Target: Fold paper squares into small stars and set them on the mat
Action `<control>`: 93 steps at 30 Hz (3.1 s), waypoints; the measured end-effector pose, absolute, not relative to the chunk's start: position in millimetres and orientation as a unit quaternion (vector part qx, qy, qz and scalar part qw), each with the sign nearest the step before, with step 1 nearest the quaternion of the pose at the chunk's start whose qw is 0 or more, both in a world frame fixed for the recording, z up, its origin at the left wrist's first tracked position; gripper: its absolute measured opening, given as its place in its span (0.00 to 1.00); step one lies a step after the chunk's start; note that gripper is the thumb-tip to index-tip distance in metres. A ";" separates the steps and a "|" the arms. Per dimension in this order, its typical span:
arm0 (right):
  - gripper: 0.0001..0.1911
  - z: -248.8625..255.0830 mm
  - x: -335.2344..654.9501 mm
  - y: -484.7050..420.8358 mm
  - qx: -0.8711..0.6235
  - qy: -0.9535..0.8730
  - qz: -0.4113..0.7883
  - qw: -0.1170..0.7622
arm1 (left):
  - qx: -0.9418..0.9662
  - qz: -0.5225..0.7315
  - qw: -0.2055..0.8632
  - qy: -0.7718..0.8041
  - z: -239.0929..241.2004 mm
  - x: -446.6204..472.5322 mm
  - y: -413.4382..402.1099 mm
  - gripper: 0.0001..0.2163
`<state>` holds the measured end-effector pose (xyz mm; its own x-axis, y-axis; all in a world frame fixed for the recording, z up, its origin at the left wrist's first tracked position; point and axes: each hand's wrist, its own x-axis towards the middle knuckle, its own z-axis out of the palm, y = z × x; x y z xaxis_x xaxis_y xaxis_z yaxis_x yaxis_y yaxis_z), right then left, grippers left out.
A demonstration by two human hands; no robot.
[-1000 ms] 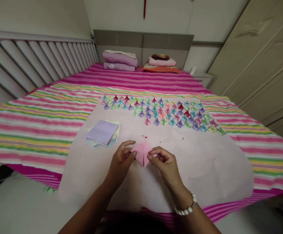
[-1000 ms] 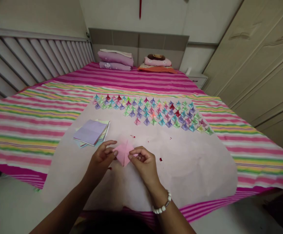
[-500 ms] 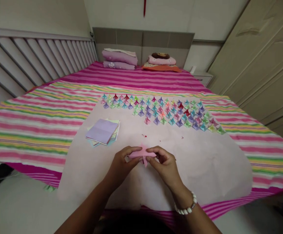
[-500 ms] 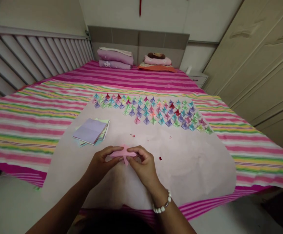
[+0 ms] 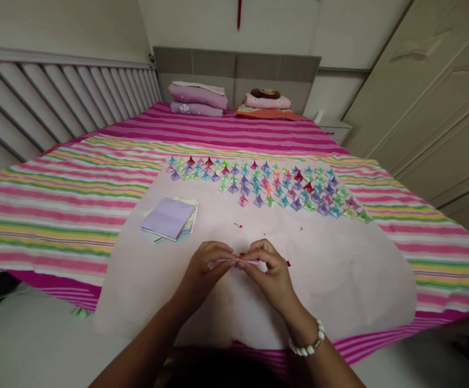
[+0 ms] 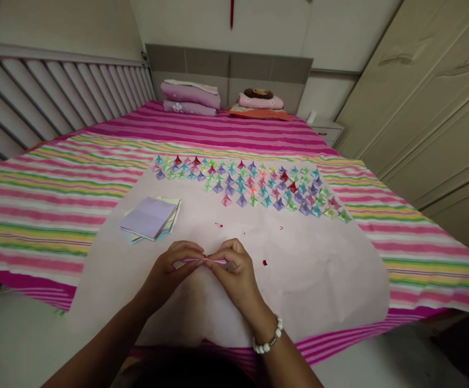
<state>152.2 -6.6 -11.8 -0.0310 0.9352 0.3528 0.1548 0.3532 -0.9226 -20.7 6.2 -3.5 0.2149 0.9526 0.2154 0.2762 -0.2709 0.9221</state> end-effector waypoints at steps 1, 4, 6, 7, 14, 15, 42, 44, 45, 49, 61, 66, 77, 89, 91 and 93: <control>0.02 -11.6 152.2 -6.5 -0.436 -0.614 0.370 0.544 | 0.663 0.431 0.412 0.452 -2.3 -20.9 6.3 0.03; 0.04 -12.1 152.5 -6.0 -0.428 -0.583 0.412 0.554 | 0.605 0.442 0.481 0.455 2.3 -22.1 5.9 0.06; 0.05 -14.0 152.8 -5.5 -0.427 -0.557 0.439 0.561 | 0.564 0.435 0.530 0.460 4.7 -22.7 5.4 0.07; 0.05 -15.5 153.0 -5.1 -0.427 -0.545 0.449 0.565 | 0.549 0.429 0.549 0.462 5.0 -22.6 5.0 0.07; 0.04 -27.1 149.5 -3.9 -0.421 -0.469 0.486 0.606 | 0.460 0.451 0.635 0.426 -10.2 -6.3 0.0 0.25; 0.05 -27.6 148.6 -4.1 -0.421 -0.462 0.486 0.610 | 0.459 0.455 0.636 0.421 -11.9 -3.1 -0.8 0.24; 0.12 -11.6 138.4 -11.3 -0.345 -0.358 0.686 0.531 | 0.490 0.403 0.648 0.422 -28.2 -15.6 5.8 0.13; 0.12 -12.4 138.2 -11.9 -0.346 -0.359 0.687 0.529 | 0.483 0.407 0.652 0.419 -30.3 -15.8 5.6 0.14; 0.12 -12.3 138.2 -12.3 -0.345 -0.361 0.688 0.527 | 0.480 0.409 0.655 0.416 -31.4 -16.0 5.7 0.14; 0.11 -10.0 139.8 -13.1 -0.352 -0.360 0.690 0.520 | 0.475 0.414 0.665 0.402 -35.8 -17.3 5.8 0.14; 0.09 -10.1 145.0 -12.1 -0.364 -0.338 0.715 0.492 | 0.497 0.400 0.651 0.412 -30.5 -16.9 4.0 0.14; 0.11 -11.5 146.5 -11.6 -0.404 -0.373 0.666 0.504 | 0.495 0.397 0.641 0.431 -31.3 -16.6 3.0 0.14; 0.07 -14.4 148.1 -8.2 -0.475 -0.512 0.494 0.518 | 0.502 0.424 0.576 0.487 -18.4 -3.9 3.8 0.10; 0.10 -18.2 134.8 -15.4 -0.492 -0.653 0.243 0.521 | 0.618 0.385 0.424 0.539 -6.0 10.9 -7.5 0.07; 0.10 -20.7 134.3 -15.5 -0.490 -0.653 0.236 0.527 | 0.620 0.363 0.411 0.561 -7.5 10.5 -5.5 0.06; 0.10 -22.4 134.3 -15.5 -0.489 -0.649 0.230 0.536 | 0.612 0.357 0.406 0.578 -9.8 10.4 -3.1 0.08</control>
